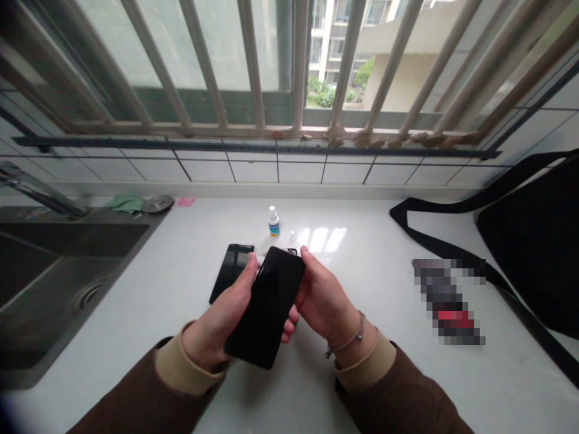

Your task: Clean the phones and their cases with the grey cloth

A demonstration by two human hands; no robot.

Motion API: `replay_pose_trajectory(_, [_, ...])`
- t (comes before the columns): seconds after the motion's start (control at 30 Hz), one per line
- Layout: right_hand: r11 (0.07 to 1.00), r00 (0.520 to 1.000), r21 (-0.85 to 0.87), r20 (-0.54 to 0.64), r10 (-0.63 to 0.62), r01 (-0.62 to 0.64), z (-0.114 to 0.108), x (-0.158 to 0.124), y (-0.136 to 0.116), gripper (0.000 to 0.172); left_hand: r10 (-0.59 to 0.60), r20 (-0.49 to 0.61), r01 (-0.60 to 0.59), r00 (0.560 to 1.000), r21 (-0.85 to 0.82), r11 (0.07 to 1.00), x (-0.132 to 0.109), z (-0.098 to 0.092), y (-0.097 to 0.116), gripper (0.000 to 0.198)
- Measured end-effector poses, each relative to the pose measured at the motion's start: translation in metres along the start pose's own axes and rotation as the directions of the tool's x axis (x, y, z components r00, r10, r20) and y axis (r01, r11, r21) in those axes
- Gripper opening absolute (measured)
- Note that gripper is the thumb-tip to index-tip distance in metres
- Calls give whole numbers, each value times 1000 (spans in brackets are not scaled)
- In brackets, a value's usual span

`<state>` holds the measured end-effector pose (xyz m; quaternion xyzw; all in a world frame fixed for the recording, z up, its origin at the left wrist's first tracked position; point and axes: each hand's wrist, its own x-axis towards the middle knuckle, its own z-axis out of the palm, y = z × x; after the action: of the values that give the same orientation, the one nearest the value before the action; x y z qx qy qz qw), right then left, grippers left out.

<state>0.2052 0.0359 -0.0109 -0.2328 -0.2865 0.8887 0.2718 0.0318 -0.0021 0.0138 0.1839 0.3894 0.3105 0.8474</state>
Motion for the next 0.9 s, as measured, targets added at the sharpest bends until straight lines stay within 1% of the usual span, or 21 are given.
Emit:
replay_pose_trajectory(0.1, [998, 994, 3, -95, -56, 57, -1, 2, 0, 64, 45, -16, -46, 999, -40, 998, 0, 1, 2, 107])
replay_pose_trajectory(0.2, [990, 971, -31, -192, -144, 140, 2, 4, 1, 47, 82, -40, -84, 996, -78, 993, 0, 0, 5, 107])
replay_pose_trajectory(0.27, [985, 964, -42, -204, -172, 167, 5, 4, 2, 41, 82, -57, -88, 995, -103, 991, 0, -1, 7, 109])
replay_pose_trajectory(0.33, [982, 963, -35, -193, -187, 184, 7, 4, 2, 39, 72, -75, -81, 995, -121, 989, -1, -1, 9, 110])
replay_pose_trajectory(0.4, [968, 941, -40, -228, -250, 247, 8, 5, 1, 35, 74, -102, -87, 992, -132, 987, -2, -2, 12, 107])
replay_pose_trajectory(0.47, [936, 886, -67, -306, -348, 345, 6, 6, 0, 28, 107, -142, -130, 984, -165, 978, -3, -3, 15, 100])
replay_pose_trajectory(0.57, [871, 774, -134, -409, -483, 472, 2, 9, -4, 25, 189, -246, -250, 951, -245, 937, -1, -5, 19, 88])
replay_pose_trajectory(0.67, [785, 651, -256, -448, -613, 564, -2, 10, -4, 27, 241, -317, -340, 917, -308, 889, 2, -6, 20, 82])
replay_pose_trajectory(0.7, [755, 615, -308, -443, -653, 579, -3, 10, -4, 27, 262, -323, -366, 909, -321, 874, 3, -5, 20, 81])
replay_pose_trajectory(0.73, [726, 590, -365, -426, -686, 582, -3, 10, -2, 29, 294, -329, -400, 897, -326, 857, 3, -4, 20, 80])
replay_pose_trajectory(0.77, [703, 581, -427, -395, -711, 570, -3, 9, 0, 30, 333, -337, -441, 881, -324, 837, 3, -3, 20, 78])
replay_pose_trajectory(0.8, [681, 591, -490, -353, -726, 544, -2, 8, 3, 31, 369, -342, -476, 864, -319, 819, 3, -2, 19, 75])
replay_pose_trajectory(0.83, [659, 614, -554, -302, -729, 509, -1, 7, 6, 33, 397, -344, -503, 851, -316, 805, 3, -1, 19, 73])
replay_pose_trajectory(0.9, [609, 686, -670, -201, -699, 424, 1, 5, 13, 35, 419, -344, -525, 841, -325, 787, 3, 1, 19, 69])
